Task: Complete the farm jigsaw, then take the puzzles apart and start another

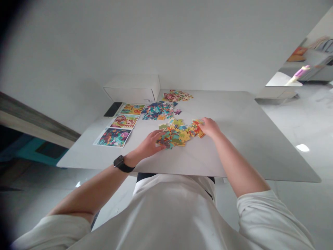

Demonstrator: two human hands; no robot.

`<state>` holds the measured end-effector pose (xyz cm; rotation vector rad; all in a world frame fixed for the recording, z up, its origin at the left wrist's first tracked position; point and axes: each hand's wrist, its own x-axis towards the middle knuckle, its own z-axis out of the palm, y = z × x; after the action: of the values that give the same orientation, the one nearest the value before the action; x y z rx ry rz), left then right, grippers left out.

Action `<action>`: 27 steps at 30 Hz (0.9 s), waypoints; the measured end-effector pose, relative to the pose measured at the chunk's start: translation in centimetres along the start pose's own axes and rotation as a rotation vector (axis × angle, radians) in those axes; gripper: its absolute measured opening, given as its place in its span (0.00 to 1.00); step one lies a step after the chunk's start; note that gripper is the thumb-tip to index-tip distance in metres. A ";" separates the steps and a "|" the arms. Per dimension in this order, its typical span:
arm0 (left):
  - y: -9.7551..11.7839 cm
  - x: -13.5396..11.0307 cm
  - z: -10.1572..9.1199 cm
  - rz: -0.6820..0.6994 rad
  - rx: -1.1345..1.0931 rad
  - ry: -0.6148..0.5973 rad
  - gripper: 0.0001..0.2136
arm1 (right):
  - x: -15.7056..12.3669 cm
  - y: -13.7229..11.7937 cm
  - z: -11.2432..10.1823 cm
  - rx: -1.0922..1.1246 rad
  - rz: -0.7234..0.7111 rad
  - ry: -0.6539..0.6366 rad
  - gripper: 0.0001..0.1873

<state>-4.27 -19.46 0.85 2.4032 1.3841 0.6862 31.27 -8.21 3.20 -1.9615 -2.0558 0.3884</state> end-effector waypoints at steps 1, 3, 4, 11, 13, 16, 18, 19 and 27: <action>0.0 0.0 0.2 0.002 0.007 -0.014 0.33 | 0.5 0.2 -0.2 -0.058 0.040 -0.041 0.25; 0.0 0.0 0.6 0.016 -0.004 -0.054 0.34 | 1.3 0.3 -0.2 -0.117 0.054 -0.105 0.26; 0.1 0.1 0.9 0.026 -0.017 -0.068 0.33 | 1.6 0.0 -0.1 -0.111 0.038 -0.117 0.27; 1.4 1.7 1.8 0.071 -0.096 -0.102 0.29 | 3.0 -2.3 1.3 0.148 0.000 -0.184 0.35; 1.9 2.1 2.0 0.080 -0.116 -0.113 0.28 | 3.5 -2.7 1.3 0.158 0.049 -0.202 0.34; 2.4 2.6 2.2 0.114 -0.151 -0.119 0.28 | 3.9 -3.3 0.8 0.268 0.150 -0.292 0.32; 2.6 2.9 2.5 0.146 -0.171 -0.120 0.28 | 4.0 -3.8 0.4 0.412 0.178 -0.382 0.29; 2.7 3.0 2.6 0.161 -0.179 -0.123 0.27 | 4.0 -4.1 0.1 0.489 0.170 -0.423 0.27; 2.3 3.9 1.9 0.145 -0.192 0.003 0.19 | 3.4 -5.3 -1.3 0.492 -0.023 -0.346 0.16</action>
<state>0.10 -17.31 1.35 2.3652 1.0972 0.8193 26.69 -5.07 6.44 -1.6525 -1.9169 1.1738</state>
